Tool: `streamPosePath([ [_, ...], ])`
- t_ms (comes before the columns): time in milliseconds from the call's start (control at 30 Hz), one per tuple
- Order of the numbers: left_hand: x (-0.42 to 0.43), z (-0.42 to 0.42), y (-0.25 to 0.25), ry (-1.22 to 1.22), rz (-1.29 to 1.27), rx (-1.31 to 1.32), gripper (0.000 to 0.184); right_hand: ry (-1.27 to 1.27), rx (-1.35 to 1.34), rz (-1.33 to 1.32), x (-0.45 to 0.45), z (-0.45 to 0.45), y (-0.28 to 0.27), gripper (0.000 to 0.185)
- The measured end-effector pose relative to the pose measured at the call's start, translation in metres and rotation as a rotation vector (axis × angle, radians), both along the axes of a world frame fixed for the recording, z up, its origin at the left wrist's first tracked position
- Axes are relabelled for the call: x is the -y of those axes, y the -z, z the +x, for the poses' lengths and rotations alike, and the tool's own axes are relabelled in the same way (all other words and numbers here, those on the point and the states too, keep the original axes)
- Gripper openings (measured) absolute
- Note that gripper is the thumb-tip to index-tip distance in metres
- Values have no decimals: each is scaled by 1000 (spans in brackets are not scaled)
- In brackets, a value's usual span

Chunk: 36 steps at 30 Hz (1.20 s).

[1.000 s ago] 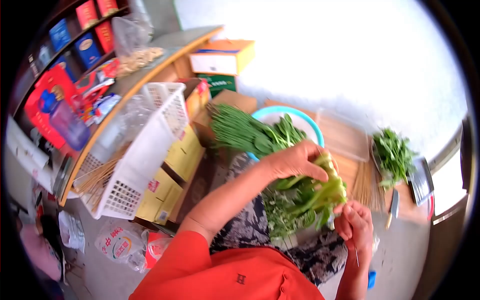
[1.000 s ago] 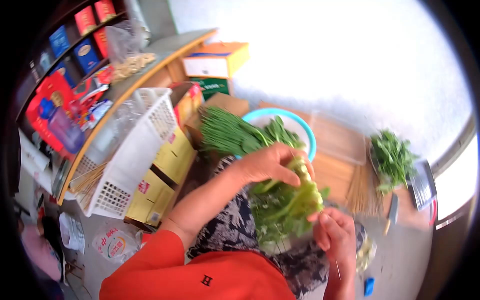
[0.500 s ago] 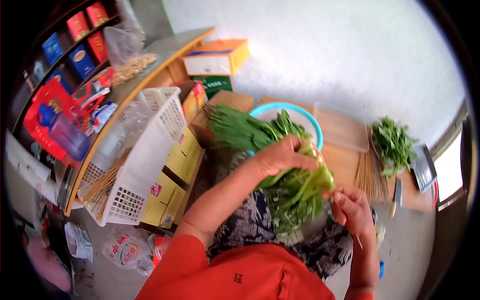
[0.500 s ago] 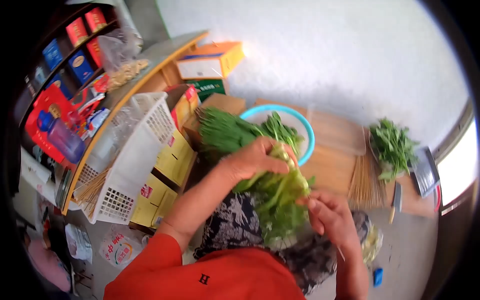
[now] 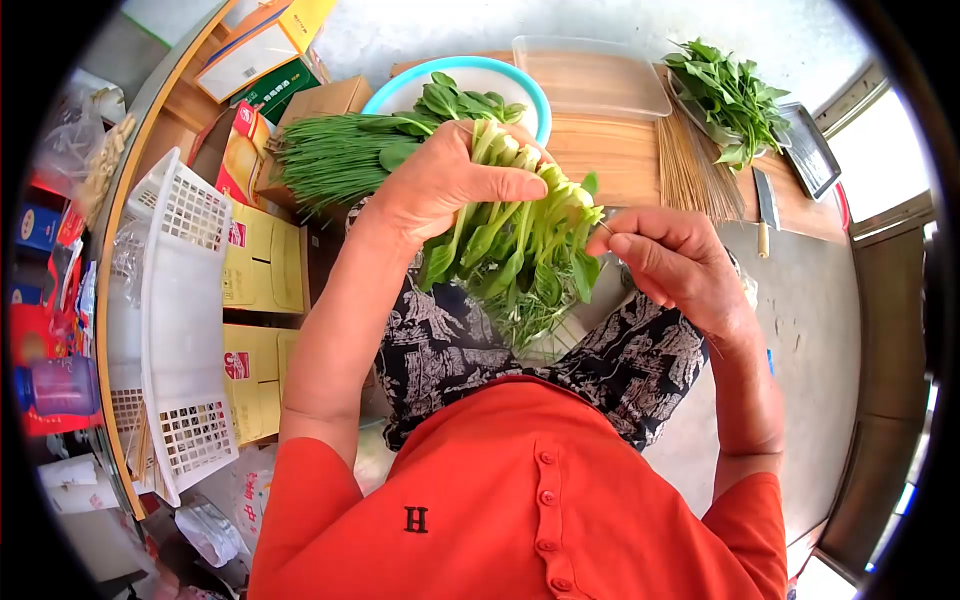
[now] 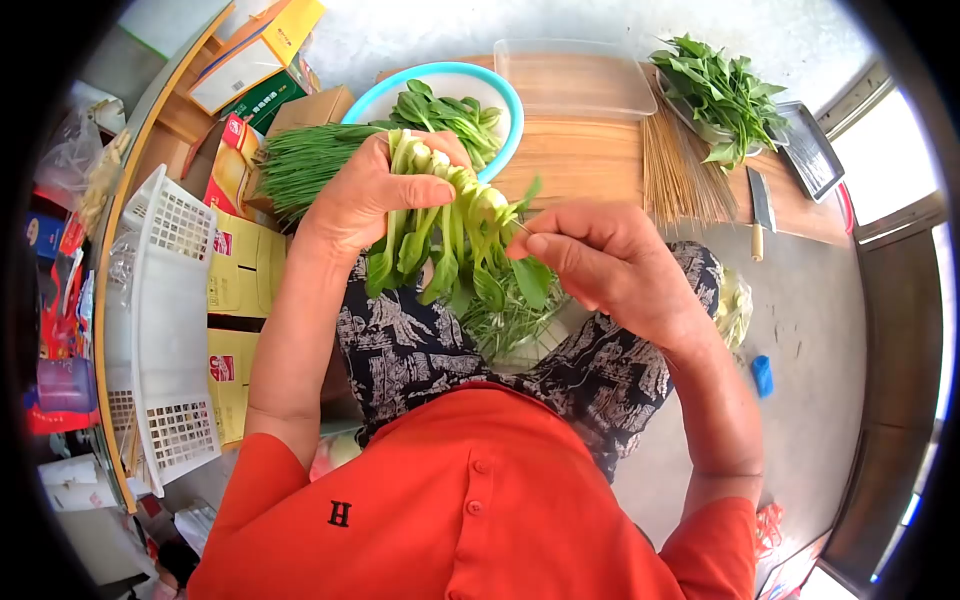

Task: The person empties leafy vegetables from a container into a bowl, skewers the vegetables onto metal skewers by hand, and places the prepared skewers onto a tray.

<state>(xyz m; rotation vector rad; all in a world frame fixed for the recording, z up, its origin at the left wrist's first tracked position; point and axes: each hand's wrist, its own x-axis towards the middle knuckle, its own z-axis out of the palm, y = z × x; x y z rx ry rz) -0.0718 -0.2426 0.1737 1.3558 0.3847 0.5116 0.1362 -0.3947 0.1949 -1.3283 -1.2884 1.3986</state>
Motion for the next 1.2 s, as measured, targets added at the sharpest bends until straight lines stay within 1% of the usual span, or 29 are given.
streamPosePath([
  [133, 4, 5, -2, -4, -47, -22, 28, -2, 5, 24, -1, 4, 4, 20],
  [233, 8, 7, -2, -15, -71, -34, 32, -8, 7, -6, 0, 4, 2, 19],
  [300, 7, 6, 2, 2, -52, -33, 30, 30, 94, -31, 2, 1, -3, 19],
  [333, 7, 6, 7, 10, -4, 9, 28, 22, 143, -40, 2, 1, -4, 19],
  [367, 5, 7, 10, 17, 54, 47, 26, 40, 119, -27, 4, 1, -1, 18],
  [433, 5, 5, 10, 34, 84, 42, 23, 51, 100, -6, 4, 0, 3, 18],
  [500, 6, 4, 12, 26, -11, 10, 23, 48, 54, 1, 4, -1, 4, 18],
  [567, 8, 3, 10, 41, -69, 52, 23, 52, 34, 4, 3, -3, 4, 17],
  [667, 7, 0, 12, 19, -23, 68, 21, 38, 34, 22, 1, -7, 6, 16],
  [833, 5, -9, 16, 30, -32, 73, 21, 32, 43, -11, -5, -11, 11, 17],
  [900, 4, -13, 18, 58, -112, 80, 24, 19, 32, -19, -7, -12, 14, 17],
  [1000, 0, -21, 18, 62, -91, 61, 26, 31, 30, -40, -11, -14, 17, 17],
  [1200, -7, -27, 29, 46, -126, 44, 24, 17, 17, -65, -18, -19, 21, 18],
])
